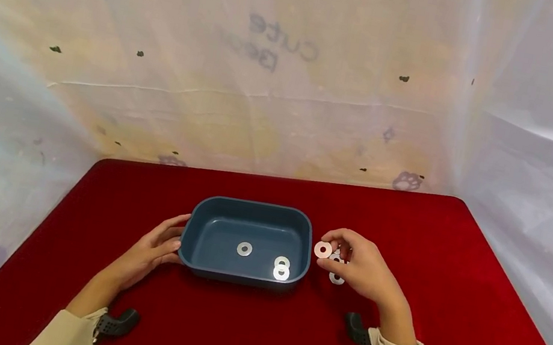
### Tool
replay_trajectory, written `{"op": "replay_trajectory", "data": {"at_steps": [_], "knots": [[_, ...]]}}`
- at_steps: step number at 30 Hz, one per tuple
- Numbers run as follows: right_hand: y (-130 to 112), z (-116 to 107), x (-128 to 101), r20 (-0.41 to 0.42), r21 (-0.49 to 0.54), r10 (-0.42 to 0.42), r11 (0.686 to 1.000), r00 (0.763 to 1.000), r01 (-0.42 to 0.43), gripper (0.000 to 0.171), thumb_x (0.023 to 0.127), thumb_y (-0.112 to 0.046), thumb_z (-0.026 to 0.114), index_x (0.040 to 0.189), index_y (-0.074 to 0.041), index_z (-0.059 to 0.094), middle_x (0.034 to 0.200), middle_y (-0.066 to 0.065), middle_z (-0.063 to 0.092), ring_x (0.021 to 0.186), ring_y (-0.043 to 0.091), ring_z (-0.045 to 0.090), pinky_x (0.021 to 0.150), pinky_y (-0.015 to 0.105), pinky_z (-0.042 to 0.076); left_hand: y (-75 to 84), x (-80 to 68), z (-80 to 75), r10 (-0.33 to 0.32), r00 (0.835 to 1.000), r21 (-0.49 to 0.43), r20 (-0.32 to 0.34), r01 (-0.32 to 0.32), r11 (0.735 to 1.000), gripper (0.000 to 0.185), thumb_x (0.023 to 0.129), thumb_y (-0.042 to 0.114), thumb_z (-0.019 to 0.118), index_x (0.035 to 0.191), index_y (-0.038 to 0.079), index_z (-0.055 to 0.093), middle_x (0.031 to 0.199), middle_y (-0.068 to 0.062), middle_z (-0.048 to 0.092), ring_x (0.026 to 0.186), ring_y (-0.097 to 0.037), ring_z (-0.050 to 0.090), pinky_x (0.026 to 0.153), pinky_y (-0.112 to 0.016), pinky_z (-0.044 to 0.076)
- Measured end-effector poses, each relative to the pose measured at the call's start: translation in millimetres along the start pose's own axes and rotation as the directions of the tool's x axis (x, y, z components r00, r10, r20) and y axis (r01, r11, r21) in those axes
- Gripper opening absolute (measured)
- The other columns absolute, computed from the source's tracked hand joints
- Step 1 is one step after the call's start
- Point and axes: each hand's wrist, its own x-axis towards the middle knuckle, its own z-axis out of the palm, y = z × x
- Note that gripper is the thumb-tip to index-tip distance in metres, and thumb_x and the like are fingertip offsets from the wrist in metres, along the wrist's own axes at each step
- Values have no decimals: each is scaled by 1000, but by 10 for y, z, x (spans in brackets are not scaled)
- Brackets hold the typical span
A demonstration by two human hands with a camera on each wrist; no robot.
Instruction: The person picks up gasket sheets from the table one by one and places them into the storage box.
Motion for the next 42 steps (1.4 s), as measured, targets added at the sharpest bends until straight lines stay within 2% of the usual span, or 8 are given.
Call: {"op": "replay_trajectory", "data": {"at_steps": [8, 13, 17, 25, 38, 42], "knots": [[-37, 83, 51, 26, 29, 15, 999, 1000, -16, 34, 82, -25, 83, 111, -18, 68, 88, 2, 61, 76, 13, 52, 64, 23, 46, 14, 2, 12, -11, 1000, -4, -9, 10, 1000, 60, 106, 14, 48, 159, 24, 22, 156, -23, 31, 125, -15, 57, 93, -35, 56], [-56, 179, 60, 30, 50, 54, 997, 998, -56, 32, 82, -24, 83, 110, -18, 69, 86, 2, 60, 74, 13, 53, 61, 23, 46, -14, 10, 15, 12, 1000, -4, 12, -12, 1000, 60, 106, 13, 47, 159, 18, 20, 156, -28, 29, 127, -16, 57, 93, -34, 56], [-63, 252, 89, 36, 75, 59, 995, 998, -62, 31, 82, -22, 82, 109, -14, 69, 82, 1, 58, 69, 12, 51, 57, 23, 44, -37, -14, 1, 3, 1000, -1, 2, -3, 1000, 59, 106, 12, 47, 159, 19, 21, 156, -27, 29, 126, -17, 57, 92, -33, 56], [-71, 361, 143, 24, 129, 113, 985, 993, -115, 35, 85, -21, 79, 115, -7, 69, 80, 1, 56, 68, 11, 50, 58, 22, 42, -46, -50, 1, -8, 1000, 2, -17, 8, 1000, 60, 106, 13, 47, 159, 21, 21, 156, -26, 29, 126, -14, 57, 93, -34, 56], [-73, 350, 144, 21, 128, 121, 984, 992, -123, 43, 88, -23, 76, 126, -6, 66, 77, 1, 55, 64, 11, 49, 55, 23, 41, -5, -16, -5, -19, 1000, -4, -16, 19, 1000, 59, 106, 13, 48, 159, 22, 22, 157, -24, 30, 127, -16, 57, 93, -33, 56], [-44, 286, 134, 30, 154, 170, 973, 985, -172, 44, 88, -24, 76, 128, -7, 64, 78, 3, 55, 59, 12, 48, 50, 24, 43, -1, -4, -14, -16, 1000, 1, -7, 16, 1000, 60, 106, 13, 47, 159, 21, 21, 157, -25, 29, 126, -16, 57, 93, -33, 56]]}}
